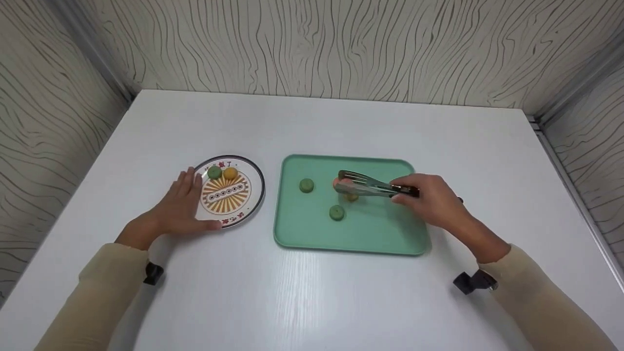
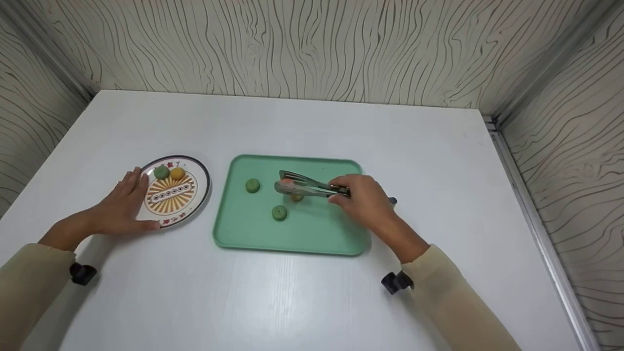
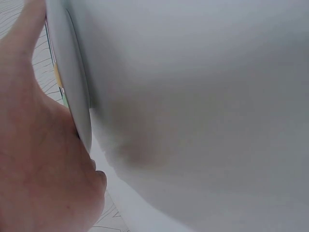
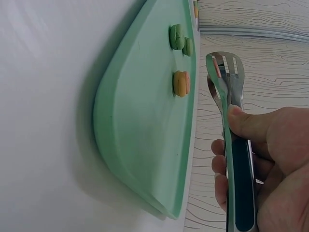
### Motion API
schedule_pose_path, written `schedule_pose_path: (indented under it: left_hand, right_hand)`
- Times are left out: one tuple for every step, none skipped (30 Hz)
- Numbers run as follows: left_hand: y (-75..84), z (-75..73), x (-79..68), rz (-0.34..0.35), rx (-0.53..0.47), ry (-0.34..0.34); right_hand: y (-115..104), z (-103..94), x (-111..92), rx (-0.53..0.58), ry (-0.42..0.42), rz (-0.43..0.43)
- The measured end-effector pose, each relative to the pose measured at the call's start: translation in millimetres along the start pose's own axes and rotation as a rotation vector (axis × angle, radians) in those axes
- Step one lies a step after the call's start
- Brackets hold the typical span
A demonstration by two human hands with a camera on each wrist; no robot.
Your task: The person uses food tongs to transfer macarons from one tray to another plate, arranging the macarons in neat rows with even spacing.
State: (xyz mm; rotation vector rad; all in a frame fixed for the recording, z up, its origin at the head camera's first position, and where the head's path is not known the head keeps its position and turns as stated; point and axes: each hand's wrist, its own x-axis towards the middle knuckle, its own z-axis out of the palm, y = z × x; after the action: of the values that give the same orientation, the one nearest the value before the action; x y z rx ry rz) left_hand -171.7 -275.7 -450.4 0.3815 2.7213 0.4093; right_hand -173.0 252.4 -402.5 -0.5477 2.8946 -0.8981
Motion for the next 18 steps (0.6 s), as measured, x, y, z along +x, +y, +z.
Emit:
schedule_pose_path:
  left_hand:
    - [0.0,0.0,0.2,0.000,-0.001,0.000]
    - [0.0,0.1,0.3,0.000,-0.001,-0.001]
    - [0.1,0.0,0.4,0.001,0.000,-0.001]
    - [0.3,-0.2,0.2,0.000,-0.002,-0.001]
    - [0.4,-0.3,0.3,0.001,-0.003,-0.001]
    - [0.8,-0.6,0.2,0.000,-0.002,-0.001]
    - [0.9,-0.6,0.2,0.000,0.000,-0.001]
    - [1.2,-0.8,0.1,-0.001,0.002,-0.003]
    - [1.6,-0.9,-0.1,0.000,0.001,-0.002]
    - [2.0,-1.1,-0.3,-0.001,-0.001,-0.001]
    - [2.2,-1.0,-0.4,-0.001,-0.002,0.000]
    - [2.4,-1.0,-0.7,0.000,0.000,0.002]
    - [2.7,-0.9,-0.8,0.002,0.000,0.002]
    - [2.9,-0.9,-1.0,0.003,-0.003,0.004]
    - [2.9,-0.8,-1.0,0.005,-0.005,0.007]
    - [2.8,-0.6,-0.8,0.004,-0.001,0.007]
    - [2.6,-0.5,-0.8,0.003,0.002,0.008]
    - [2.7,-0.4,-0.8,0.004,0.004,0.010]
  right_hand:
    - [-0.4,-0.2,0.2,0.000,0.000,0.001]
    - [-0.7,-0.4,0.5,-0.001,-0.001,0.000]
    - [-1.0,-0.5,0.7,-0.001,-0.001,-0.002]
    - [-1.2,-0.8,1.2,-0.001,-0.001,-0.003]
    - [-1.6,-1.0,1.6,-0.004,0.000,-0.006]
    - [-2.1,-1.4,2.1,-0.006,0.000,-0.005]
    - [-2.7,-1.7,2.6,-0.007,0.000,-0.002]
    - [-3.2,-1.9,3.1,-0.006,0.000,0.001]
    - [-3.9,-2.1,3.7,-0.005,-0.001,0.008]
    - [-4.6,-2.2,4.2,-0.002,-0.002,0.015]
    - [-5.6,-2.2,4.6,0.000,-0.004,0.023]
    - [-6.3,-2.1,5.0,0.002,-0.005,0.029]
    - [-7.0,-1.9,5.3,0.004,-0.005,0.032]
    - [-7.6,-1.6,5.6,0.006,-0.004,0.033]
    - [-8.4,-1.2,5.9,0.006,-0.002,0.034]
    - [-9.1,-0.8,6.4,0.007,0.001,0.032]
    - [-9.9,-0.4,6.7,0.007,0.004,0.027]
    - [-10.5,0.0,7.2,0.007,0.007,0.021]
